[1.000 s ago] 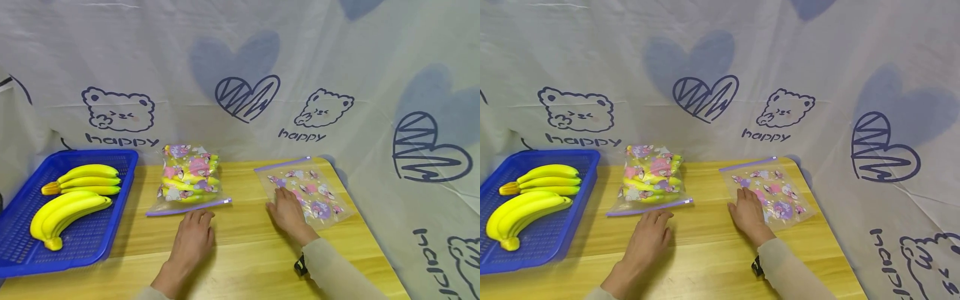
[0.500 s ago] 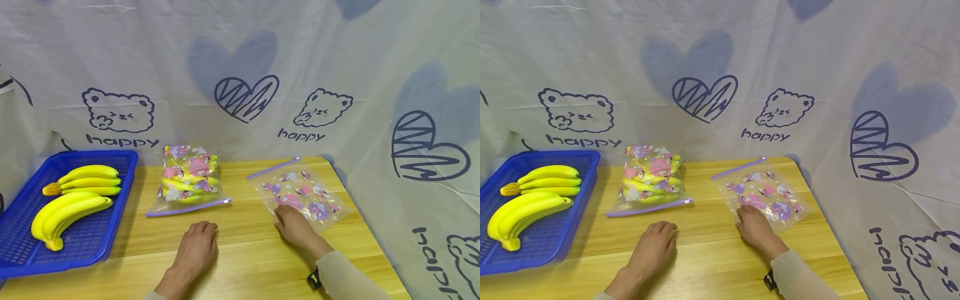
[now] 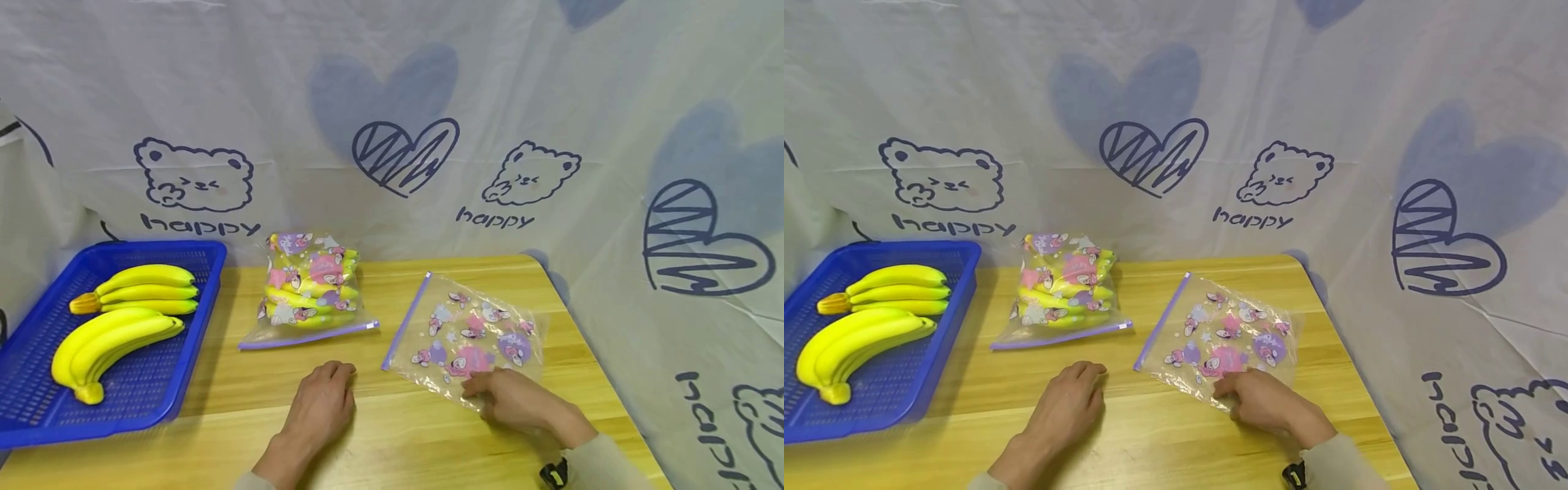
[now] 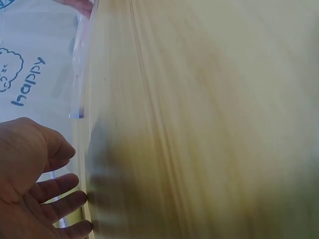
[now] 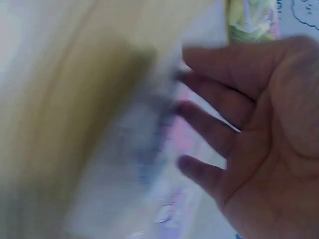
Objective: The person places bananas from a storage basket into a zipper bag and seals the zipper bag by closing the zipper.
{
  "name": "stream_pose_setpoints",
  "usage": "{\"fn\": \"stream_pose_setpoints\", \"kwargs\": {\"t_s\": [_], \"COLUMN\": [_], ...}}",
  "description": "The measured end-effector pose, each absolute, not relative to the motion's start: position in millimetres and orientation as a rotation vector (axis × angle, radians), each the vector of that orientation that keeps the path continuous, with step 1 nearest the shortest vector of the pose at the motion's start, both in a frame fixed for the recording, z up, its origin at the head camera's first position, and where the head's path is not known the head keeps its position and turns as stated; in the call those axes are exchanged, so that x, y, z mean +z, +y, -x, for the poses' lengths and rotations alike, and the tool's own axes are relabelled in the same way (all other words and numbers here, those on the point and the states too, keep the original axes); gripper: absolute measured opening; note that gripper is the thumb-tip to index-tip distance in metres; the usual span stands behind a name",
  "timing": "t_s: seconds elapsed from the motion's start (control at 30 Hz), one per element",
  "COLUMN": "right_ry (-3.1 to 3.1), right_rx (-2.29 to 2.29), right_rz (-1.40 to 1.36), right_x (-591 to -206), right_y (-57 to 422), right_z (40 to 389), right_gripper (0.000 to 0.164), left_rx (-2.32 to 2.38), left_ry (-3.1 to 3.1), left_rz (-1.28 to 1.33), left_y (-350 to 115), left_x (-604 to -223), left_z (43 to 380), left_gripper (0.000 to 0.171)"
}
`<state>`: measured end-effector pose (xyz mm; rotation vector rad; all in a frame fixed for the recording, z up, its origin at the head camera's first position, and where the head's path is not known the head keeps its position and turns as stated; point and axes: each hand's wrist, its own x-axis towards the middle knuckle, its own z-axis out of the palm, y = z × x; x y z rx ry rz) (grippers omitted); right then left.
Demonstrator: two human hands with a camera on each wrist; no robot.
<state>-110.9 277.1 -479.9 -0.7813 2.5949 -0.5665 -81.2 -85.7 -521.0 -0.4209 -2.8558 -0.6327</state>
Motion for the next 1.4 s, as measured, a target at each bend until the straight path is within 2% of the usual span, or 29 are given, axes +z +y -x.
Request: {"fn": "stream_pose_setpoints", "kwargs": {"t_s": [0.2, 0.27, 0.57, 0.73, 1.0, 1.17, 1.27, 1.4], "right_ry": [2.562, 2.679, 3.043, 3.026, 2.898, 2.805, 2.743, 2.664], "right_rx": [-0.634, -0.637, -0.478, -0.424, -0.351, -0.390, -0.396, -0.380], "right_rz": [0.735, 0.702, 0.419, 0.356, 0.439, 0.615, 0.744, 0.877], "right_x": [-467.3, -468.7, -489.7, -503.9, -510.2, -500.7, -498.0, -495.6], "right_y": [271.5, 266.8, 241.2, 232.8, 229.5, 227.9, 226.4, 221.2], "right_z": [111.3, 113.5, 125.2, 129.1, 114.9, 104.7, 97.9, 91.0], "right_gripper": [0.023, 0.023, 0.054, 0.067, 0.080, 0.084, 0.085, 0.087], "left_rx": [-0.684, -0.709, -0.613, -0.567, -0.552, -0.570, -0.571, -0.550], "left_ry": [-2.897, -2.902, -2.918, -3.003, -3.021, -3.017, -3.040, -3.098], "left_rz": [0.467, 0.509, 0.799, 0.842, 0.841, 0.847, 0.867, 0.906], "left_y": [-77.0, -70.9, -46.4, -42.3, -44.9, -48.9, -51.1, -55.5], "left_x": [-519.4, -519.4, -522.8, -522.9, -521.1, -518.3, -516.4, -513.4], "left_z": [80.3, 81.6, 90.5, 89.5, 90.3, 91.7, 92.7, 93.6], "left_gripper": [0.030, 0.032, 0.042, 0.048, 0.049, 0.050, 0.059, 0.080]}}
